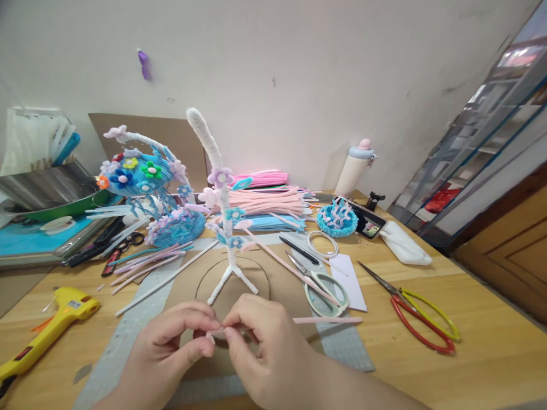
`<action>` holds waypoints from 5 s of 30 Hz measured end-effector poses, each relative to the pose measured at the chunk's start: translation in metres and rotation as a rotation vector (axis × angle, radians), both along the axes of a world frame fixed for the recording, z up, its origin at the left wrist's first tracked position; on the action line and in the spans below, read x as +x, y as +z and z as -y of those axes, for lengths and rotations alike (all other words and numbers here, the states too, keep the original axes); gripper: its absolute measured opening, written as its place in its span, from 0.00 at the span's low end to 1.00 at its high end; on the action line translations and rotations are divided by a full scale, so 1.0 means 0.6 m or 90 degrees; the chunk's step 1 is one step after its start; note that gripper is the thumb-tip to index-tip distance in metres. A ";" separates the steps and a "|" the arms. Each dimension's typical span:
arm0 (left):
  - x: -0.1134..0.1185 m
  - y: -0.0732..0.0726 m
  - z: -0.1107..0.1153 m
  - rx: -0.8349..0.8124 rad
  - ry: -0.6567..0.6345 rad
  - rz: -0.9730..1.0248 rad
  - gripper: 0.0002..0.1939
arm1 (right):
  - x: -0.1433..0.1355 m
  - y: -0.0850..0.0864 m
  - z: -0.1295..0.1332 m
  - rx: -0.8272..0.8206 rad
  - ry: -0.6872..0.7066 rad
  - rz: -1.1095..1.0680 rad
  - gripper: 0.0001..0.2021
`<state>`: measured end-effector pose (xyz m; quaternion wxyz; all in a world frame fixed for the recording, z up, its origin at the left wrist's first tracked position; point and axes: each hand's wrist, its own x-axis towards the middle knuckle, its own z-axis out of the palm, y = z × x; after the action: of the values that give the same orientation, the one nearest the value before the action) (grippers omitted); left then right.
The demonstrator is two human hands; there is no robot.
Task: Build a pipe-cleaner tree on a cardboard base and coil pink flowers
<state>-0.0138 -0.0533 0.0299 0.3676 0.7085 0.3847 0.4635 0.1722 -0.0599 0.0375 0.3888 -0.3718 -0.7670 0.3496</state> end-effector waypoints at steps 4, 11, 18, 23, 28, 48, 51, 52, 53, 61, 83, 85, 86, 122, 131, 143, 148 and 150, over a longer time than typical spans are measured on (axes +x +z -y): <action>-0.002 0.000 0.001 0.017 0.001 0.008 0.01 | -0.003 0.000 0.004 0.021 0.011 -0.020 0.05; -0.006 -0.005 0.003 0.073 0.004 -0.001 0.05 | -0.006 0.000 0.008 -0.015 0.038 -0.023 0.04; -0.009 -0.006 0.004 0.071 -0.032 0.021 0.06 | -0.005 0.005 0.001 -0.025 0.043 -0.041 0.02; -0.007 -0.007 0.005 0.078 -0.035 0.002 0.08 | -0.007 0.002 0.001 -0.004 0.008 -0.019 0.03; -0.003 -0.008 0.005 0.072 -0.003 -0.035 0.09 | -0.006 0.003 -0.001 0.068 -0.025 0.019 0.04; -0.001 -0.004 -0.001 -0.251 -0.165 0.187 0.06 | 0.002 0.000 -0.010 0.273 0.025 0.067 0.04; 0.002 -0.005 0.001 -0.257 -0.160 0.206 0.07 | 0.001 0.000 -0.009 0.249 0.022 0.050 0.02; 0.002 -0.005 0.002 -0.240 -0.151 0.200 0.07 | 0.000 -0.001 -0.008 0.234 0.015 0.049 0.02; 0.002 -0.005 0.002 -0.217 -0.142 0.191 0.07 | -0.001 -0.001 -0.008 0.221 0.010 0.049 0.02; -0.001 -0.004 0.004 -0.079 -0.058 0.090 0.06 | -0.004 -0.003 -0.006 0.183 -0.026 0.055 0.04; 0.000 -0.010 0.006 0.006 -0.015 0.032 0.06 | -0.003 0.004 0.003 0.111 0.016 0.015 0.07; 0.000 -0.009 0.006 0.010 -0.013 0.035 0.06 | -0.004 0.006 0.004 0.107 0.024 0.011 0.07; -0.001 -0.009 0.006 0.011 -0.010 0.038 0.06 | -0.004 0.006 0.004 0.104 0.024 0.012 0.07; 0.010 -0.007 -0.004 -0.394 -0.200 0.336 0.09 | 0.000 0.001 -0.005 0.224 0.001 0.028 0.04; 0.004 -0.001 -0.003 -0.283 -0.077 0.129 0.08 | -0.002 -0.001 -0.006 0.202 -0.018 0.103 0.04; 0.000 0.000 -0.011 -0.575 -0.184 0.110 0.17 | 0.016 0.016 -0.017 0.245 0.088 0.256 0.09; 0.001 0.002 -0.012 -0.594 -0.153 0.095 0.19 | 0.020 0.027 -0.019 0.191 0.112 0.241 0.07; 0.002 0.002 -0.012 -0.599 -0.154 0.120 0.20 | 0.020 0.027 -0.020 0.187 0.107 0.232 0.05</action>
<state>-0.0125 -0.0458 0.0309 0.7320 0.4606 0.4322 0.2554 0.1844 -0.0481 0.0537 0.2634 -0.3035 -0.8952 0.1927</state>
